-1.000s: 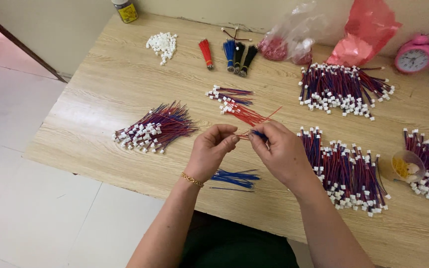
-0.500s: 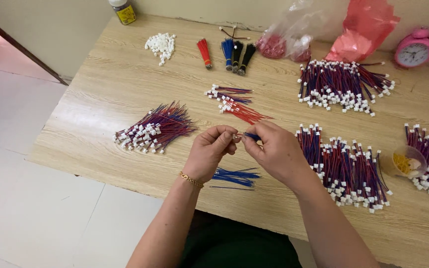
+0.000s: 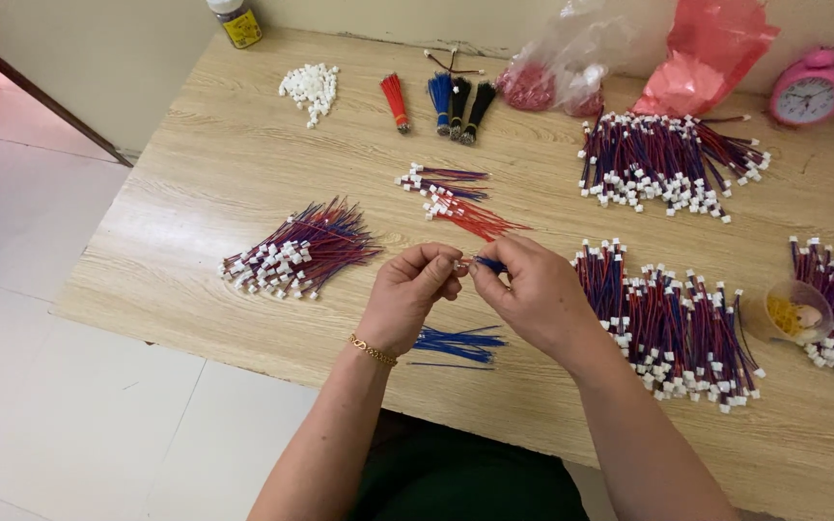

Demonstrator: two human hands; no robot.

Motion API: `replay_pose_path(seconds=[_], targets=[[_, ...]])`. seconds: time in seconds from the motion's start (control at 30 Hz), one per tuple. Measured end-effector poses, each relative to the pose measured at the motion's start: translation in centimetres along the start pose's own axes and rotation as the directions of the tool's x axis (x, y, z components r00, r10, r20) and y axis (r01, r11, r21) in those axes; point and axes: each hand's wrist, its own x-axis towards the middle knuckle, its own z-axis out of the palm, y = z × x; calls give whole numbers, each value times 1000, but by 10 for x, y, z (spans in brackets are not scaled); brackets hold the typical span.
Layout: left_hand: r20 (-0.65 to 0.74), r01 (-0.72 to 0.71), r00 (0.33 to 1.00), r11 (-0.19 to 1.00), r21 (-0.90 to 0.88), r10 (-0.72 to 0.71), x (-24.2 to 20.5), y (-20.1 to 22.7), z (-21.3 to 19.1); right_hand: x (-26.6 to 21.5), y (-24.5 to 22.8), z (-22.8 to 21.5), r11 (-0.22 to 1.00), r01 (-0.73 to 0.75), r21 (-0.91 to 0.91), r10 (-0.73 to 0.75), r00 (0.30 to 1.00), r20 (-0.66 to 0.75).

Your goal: Attaching small white connectors to the ends of colored wires

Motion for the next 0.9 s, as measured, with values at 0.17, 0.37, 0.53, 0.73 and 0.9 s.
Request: replay_pose_path(seconds=[0.17, 0.37, 0.53, 0.73, 0.9], targets=[[4, 8, 1000, 1000, 7, -8, 0, -2, -2, 2, 7, 4, 998, 37, -59, -38, 999, -10], [-34, -13, 999, 994, 109, 17, 3, -13, -4, -1, 15, 16, 992, 2, -125, -6, 999, -36], [-64, -37, 997, 992, 118, 45, 8, -32, -15, 3, 7, 21, 995, 21, -98, -22, 1000, -7], [-62, -81, 993, 955, 286, 102, 13, -2, -35, 4, 20, 29, 999, -43, 24, 43, 999, 5], [-211, -37, 870, 485, 874, 447, 11, 30, -111, 9, 47, 7, 976, -215, 19, 216, 966, -145]])
